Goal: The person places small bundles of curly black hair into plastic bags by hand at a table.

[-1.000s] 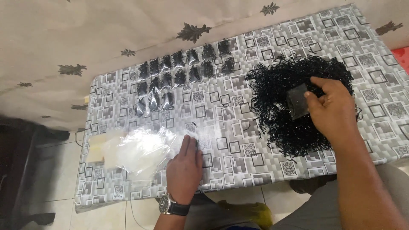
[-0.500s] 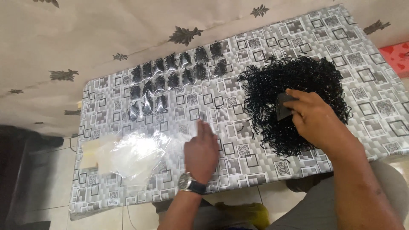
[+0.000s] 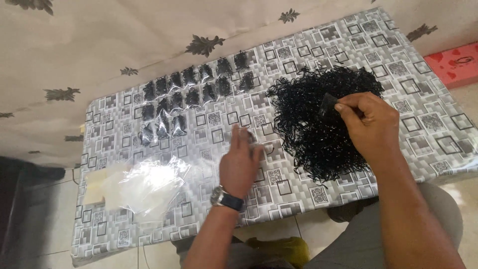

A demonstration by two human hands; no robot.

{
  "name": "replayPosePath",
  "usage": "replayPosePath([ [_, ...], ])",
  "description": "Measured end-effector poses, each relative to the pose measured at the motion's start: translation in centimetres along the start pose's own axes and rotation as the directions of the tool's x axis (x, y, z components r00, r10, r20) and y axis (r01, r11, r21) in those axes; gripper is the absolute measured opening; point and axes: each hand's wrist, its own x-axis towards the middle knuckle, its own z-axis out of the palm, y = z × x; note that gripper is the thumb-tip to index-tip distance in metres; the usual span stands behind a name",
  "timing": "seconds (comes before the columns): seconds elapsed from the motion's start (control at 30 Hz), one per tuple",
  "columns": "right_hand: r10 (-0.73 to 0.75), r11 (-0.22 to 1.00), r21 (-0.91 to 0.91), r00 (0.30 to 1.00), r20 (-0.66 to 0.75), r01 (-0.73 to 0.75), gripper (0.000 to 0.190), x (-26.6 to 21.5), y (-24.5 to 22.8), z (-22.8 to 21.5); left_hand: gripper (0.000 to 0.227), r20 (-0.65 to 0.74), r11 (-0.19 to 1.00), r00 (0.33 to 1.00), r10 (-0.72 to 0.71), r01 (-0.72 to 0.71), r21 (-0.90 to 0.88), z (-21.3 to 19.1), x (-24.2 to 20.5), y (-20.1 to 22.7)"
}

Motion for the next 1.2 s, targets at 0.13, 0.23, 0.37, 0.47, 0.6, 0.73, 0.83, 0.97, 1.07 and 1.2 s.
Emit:
replayPosePath([
  [0.13,0.083,0.993,0.078,0.997,0.001,-0.083,0.004,0.0,0.0,0.3,0.044,0.085,0.983,0.996,0.016,-0.031,0.179,0.9,1.2,-0.2],
  [0.23,0.045,0.998,0.05,0.999,-0.001,-0.044,0.004,-0.1,0.4,0.6,0.042,0.142,0.992,0.985,0.102,-0.111,0.06,2.2,1.1,2.4],
  [0.37,-0.014,0.999,0.042,0.999,-0.029,0.015,0.001,-0.1,0.5,0.6,0.052,0.046,0.937,0.944,0.327,-0.33,0.113,3.6,0.3,4.3],
  [0.47,0.003,0.997,0.081,0.999,-0.043,0.0,0.004,0.1,0.2,0.5,0.041,0.004,0.943,0.945,0.328,-0.328,0.055,1.3,-0.9,3.5],
  [0.6,0.011,0.993,0.12,0.999,-0.04,-0.006,0.004,0.2,-0.4,0.3,0.039,-0.051,0.991,0.992,0.115,-0.111,0.078,-2.4,-4.3,0.2],
  [0.73,-0.1,0.99,0.094,0.993,-0.054,0.105,0.009,0.1,-0.3,0.6,0.057,-0.015,0.964,0.999,0.047,-0.042,0.261,-1.5,-6.8,-2.8],
  [0.83,-0.095,0.994,0.053,0.995,-0.041,0.097,0.004,-0.2,-0.1,0.9,0.067,0.017,0.97,0.999,0.029,-0.032,0.242,-0.2,-5.9,-1.1],
  [0.97,-0.065,0.997,0.037,0.997,-0.046,0.067,0.002,-0.4,0.7,1.2,0.061,0.144,0.966,0.987,0.064,-0.098,0.241,1.6,-3.3,2.9],
  [1.07,-0.045,0.999,0.026,0.998,-0.051,0.047,0.006,-0.6,1.2,1.2,0.058,0.067,0.943,0.977,0.202,-0.212,0.256,4.5,-2.3,3.6],
  [1.2,-0.066,0.997,0.036,0.996,-0.051,0.068,0.002,-0.3,1.4,1.2,0.058,0.013,0.945,0.959,0.283,-0.282,0.165,3.5,-2.3,3.8],
])
